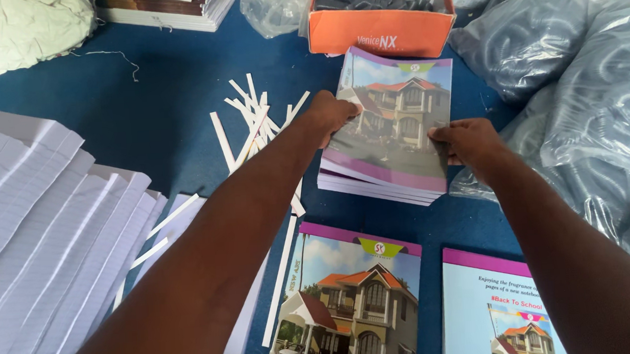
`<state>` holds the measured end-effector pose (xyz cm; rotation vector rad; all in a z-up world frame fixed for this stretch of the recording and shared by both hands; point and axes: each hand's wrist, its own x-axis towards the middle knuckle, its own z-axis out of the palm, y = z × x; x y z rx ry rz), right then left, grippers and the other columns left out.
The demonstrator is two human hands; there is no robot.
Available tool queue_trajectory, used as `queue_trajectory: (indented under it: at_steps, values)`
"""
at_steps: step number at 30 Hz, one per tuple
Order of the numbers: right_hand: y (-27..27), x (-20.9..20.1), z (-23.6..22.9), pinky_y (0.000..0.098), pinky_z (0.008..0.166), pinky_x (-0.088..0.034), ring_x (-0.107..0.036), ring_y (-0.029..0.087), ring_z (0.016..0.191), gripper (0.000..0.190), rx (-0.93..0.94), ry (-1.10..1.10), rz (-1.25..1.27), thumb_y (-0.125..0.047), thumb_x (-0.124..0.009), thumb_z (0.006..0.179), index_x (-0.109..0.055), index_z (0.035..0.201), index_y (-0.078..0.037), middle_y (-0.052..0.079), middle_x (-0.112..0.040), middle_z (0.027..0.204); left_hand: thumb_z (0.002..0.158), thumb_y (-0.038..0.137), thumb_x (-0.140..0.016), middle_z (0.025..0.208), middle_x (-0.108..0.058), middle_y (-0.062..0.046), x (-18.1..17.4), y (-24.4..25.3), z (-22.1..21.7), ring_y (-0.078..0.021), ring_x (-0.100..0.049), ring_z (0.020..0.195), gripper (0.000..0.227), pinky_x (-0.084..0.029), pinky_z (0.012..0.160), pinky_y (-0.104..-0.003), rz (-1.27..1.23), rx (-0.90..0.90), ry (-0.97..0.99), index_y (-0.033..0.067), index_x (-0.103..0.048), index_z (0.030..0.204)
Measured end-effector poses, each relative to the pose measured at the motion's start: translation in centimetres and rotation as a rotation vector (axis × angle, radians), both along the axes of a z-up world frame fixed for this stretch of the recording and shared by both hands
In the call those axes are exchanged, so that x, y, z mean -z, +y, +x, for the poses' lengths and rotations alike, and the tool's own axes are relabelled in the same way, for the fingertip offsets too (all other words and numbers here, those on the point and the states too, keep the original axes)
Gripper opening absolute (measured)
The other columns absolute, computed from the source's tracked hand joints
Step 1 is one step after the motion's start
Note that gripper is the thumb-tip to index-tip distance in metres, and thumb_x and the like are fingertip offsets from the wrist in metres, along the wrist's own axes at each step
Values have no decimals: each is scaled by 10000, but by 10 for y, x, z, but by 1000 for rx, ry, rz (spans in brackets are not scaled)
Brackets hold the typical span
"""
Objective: The person assembles notebooks by placing lined paper between front and back covers. They repeatedly pick up covers, insert paper, and stack the completed notebooks on the floor.
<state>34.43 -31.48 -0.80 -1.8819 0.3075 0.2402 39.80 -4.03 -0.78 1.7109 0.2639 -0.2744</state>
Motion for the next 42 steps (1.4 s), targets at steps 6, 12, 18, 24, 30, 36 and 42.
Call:
queue_trajectory:
  at_steps: [6, 12, 18, 24, 30, 36, 42]
  values:
    - [-1, -7, -5, 375, 890, -595, -742, 249, 898, 392, -4, 19, -16, -200, -731, 927, -684, 1197, 81, 189, -753, 1045, 825, 114, -780, 1046, -736, -218, 5, -1, 4, -295, -752, 882, 468, -601, 729, -439, -12, 14, -19, -135, -622, 1187]
    - [4, -17, -8, 364, 831, -626, -764, 243, 826, 368, -22, -51, -139, -193, -784, 884, -727, 1097, 102, 196, -774, 979, 830, 102, -777, 1016, -745, -211, 10, -2, 6, -283, -748, 861, 445, -597, 714, -433, -16, 15, -37, -152, -635, 1167]
    - [15, -32, -11, 343, 721, -615, -744, 220, 688, 348, 17, -75, -510, -259, -859, 844, -783, 982, 52, 191, -776, 884, 832, 104, -770, 1017, -746, -216, 11, -2, 7, -289, -751, 868, 452, -598, 715, -435, -10, 30, -49, -151, -627, 1177]
    - [22, -38, -17, 320, 684, -610, -755, 214, 677, 351, 4, -96, -575, -281, -857, 837, -778, 974, 33, 178, -776, 880, 831, 101, -768, 1060, -727, -245, 8, 0, 5, -310, -753, 888, 496, -611, 720, -445, -42, 39, -41, -159, -594, 1216]
    - [26, -39, -22, 359, 749, -598, -760, 229, 731, 335, -18, -100, -677, -319, -830, 874, -797, 928, 10, 178, -785, 854, 832, 107, -769, 1056, -733, -245, 8, -1, 4, -304, -752, 894, 493, -603, 724, -433, -20, 31, -63, -162, -597, 1207]
    - [33, -37, -25, 383, 782, -582, -744, 272, 779, 295, 40, -173, -738, -262, -867, 774, -785, 873, 4, 158, -761, 840, 816, 125, -779, 1024, -739, -231, 12, 2, 7, -266, -742, 844, 470, -602, 697, -413, -14, 28, -69, -158, -612, 1152]
    - [31, -40, -26, 376, 794, -593, -767, 267, 788, 286, 29, -124, -668, -258, -845, 792, -777, 879, 5, 176, -774, 836, 862, 198, -789, 944, -696, -193, 9, 8, 10, -225, -646, 755, 400, -546, 630, -388, -120, 11, -45, -140, -668, 1041]
